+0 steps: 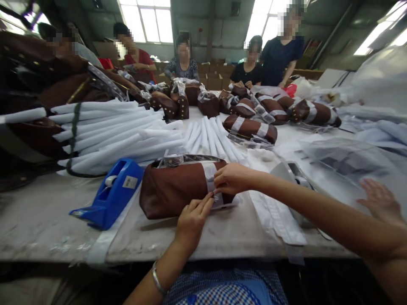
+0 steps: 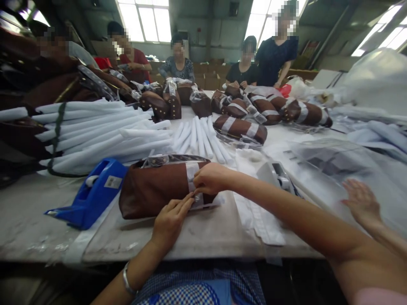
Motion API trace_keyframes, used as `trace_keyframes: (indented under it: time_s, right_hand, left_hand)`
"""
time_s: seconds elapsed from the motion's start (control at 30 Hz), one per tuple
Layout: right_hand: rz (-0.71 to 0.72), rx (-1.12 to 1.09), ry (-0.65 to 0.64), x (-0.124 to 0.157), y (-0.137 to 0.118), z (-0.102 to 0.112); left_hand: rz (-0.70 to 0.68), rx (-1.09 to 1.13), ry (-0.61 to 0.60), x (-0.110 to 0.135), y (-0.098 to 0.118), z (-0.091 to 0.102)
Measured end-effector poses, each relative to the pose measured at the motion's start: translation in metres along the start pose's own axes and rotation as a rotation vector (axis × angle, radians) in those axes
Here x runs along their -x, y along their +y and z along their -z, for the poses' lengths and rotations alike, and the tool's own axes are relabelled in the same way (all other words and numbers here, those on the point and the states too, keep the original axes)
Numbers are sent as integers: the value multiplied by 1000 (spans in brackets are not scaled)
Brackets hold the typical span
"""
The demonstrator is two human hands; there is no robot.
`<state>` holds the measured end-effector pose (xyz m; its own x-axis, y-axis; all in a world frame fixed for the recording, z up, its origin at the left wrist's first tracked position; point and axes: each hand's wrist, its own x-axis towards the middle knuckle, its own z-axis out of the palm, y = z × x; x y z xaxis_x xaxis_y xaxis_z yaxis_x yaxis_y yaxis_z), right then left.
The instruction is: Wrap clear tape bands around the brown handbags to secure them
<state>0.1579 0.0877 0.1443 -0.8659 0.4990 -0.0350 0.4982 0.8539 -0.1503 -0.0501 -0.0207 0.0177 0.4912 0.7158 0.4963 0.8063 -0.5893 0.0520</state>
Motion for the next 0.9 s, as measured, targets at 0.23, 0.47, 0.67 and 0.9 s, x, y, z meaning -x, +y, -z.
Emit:
trace_keyframes:
  time_s: [0.23,0.47,0.67,0.9]
  right_hand:
    - [-60,289,-147,-38,-4,-1]
    - [-270,342,-166,-47,27,15]
    - [-659,108,248,-10,51,6]
    - [-237,74,365,26,10,-48]
  left_hand:
    - [-2,-6,52,-1,1,-1]
    - [-6,-60,18,-3,1,2]
    - [-21,-118,37,0,-1,-3]
    - [-15,-159,32,-7,0,-1]
